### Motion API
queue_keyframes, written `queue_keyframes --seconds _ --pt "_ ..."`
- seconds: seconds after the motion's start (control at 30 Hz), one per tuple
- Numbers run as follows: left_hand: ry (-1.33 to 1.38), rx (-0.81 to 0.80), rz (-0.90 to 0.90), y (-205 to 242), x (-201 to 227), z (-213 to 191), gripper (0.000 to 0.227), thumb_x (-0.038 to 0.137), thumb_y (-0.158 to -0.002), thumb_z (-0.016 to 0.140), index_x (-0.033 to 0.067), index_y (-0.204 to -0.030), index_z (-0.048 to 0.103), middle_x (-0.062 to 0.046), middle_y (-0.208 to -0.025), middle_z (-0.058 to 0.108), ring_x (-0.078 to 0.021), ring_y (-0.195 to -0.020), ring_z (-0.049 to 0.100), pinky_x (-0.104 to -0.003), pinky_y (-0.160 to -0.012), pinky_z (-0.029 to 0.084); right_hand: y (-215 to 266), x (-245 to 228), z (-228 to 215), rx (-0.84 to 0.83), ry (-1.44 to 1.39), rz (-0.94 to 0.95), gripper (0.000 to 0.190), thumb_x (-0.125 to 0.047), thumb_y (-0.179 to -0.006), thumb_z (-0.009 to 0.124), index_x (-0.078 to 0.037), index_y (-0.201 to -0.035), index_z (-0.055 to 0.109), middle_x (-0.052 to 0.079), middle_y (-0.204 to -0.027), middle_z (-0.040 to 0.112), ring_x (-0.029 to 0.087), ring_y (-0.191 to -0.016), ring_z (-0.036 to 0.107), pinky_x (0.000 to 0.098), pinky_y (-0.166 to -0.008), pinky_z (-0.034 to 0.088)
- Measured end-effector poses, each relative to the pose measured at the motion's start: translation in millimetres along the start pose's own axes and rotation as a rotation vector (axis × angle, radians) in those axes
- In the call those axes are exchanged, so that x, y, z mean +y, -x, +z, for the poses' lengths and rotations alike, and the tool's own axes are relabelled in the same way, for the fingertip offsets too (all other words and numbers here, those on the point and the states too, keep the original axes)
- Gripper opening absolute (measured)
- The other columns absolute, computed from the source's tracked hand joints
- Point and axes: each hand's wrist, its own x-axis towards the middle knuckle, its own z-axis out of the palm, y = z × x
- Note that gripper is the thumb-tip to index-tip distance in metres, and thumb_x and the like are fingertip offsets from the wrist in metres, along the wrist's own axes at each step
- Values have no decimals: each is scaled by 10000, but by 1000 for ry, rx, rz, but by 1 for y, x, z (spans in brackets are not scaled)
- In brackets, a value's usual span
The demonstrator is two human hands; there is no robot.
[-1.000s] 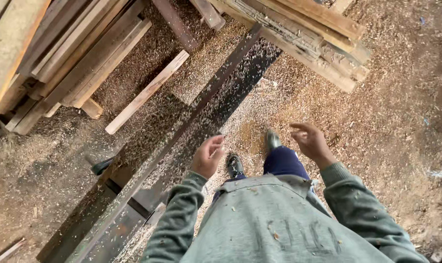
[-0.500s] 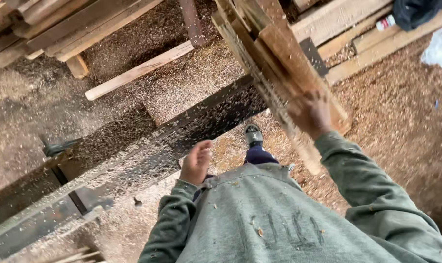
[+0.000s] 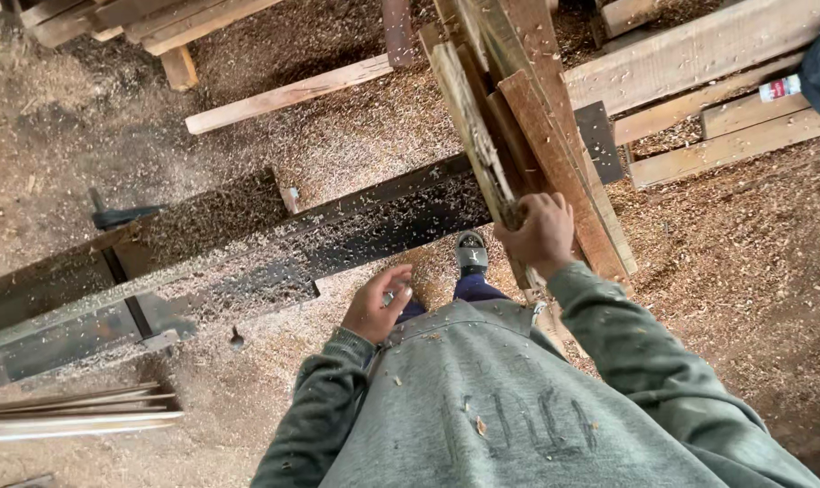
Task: The person sands the surface of a wood plank by sliding it back and forth over a fixed sanding machine. The person picks up a plank, sands multiple sides by hand, and then places it into a stack with other planks.
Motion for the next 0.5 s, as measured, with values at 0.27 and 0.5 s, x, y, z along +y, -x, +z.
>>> queue_keyframes --seconds 0.27,0.5 --pt "104 -6 107 -4 4 -8 489 284 -981 597 63 -1414 546 -159 -1316 685 -271 -1176 685 -406 -1023 563 15 41 3 -335 -1425 164 273 -120 -863 787 -53 -1067 619 83 -968 677 130 -818 678 300 -788 610" --pt "491 -11 197 -4 28 -39 845 409 -951 591 50 -1574 148 -248 -1532 374 -340 -1224 621 -444 -932 612 55 -17 -15 -694 -1552 -115 349 -149 -899 750 -1 -1188 621 54 -1052 708 135 -962 679 302 -857 581"
